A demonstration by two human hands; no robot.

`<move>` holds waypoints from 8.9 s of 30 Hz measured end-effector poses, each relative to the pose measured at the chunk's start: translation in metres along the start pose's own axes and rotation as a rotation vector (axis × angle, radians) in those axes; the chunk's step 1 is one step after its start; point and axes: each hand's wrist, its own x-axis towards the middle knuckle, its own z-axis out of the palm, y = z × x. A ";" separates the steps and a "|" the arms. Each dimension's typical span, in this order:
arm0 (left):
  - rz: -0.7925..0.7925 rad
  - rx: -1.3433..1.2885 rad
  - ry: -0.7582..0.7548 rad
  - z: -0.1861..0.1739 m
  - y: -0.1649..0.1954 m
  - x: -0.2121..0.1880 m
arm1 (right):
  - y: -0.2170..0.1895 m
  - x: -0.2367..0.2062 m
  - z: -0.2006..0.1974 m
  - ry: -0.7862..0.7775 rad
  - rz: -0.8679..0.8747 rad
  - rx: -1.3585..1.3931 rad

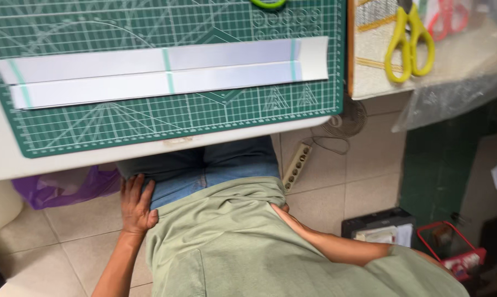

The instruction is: The person aligns two long white paper strips on a green cutting mat and secures them with green tape. They then fold the paper along the taped lines and press the creases to form a structured shape.

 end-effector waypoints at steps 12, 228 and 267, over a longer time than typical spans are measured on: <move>-0.004 0.038 -0.015 -0.004 -0.006 0.003 | -0.006 0.012 -0.005 0.021 0.147 -0.027; 0.326 0.021 0.214 0.031 0.153 0.275 | -0.247 -0.136 -0.041 0.922 -1.485 -1.243; 0.342 -0.094 0.336 0.045 0.146 0.283 | -0.244 -0.127 -0.041 0.929 -1.485 -1.243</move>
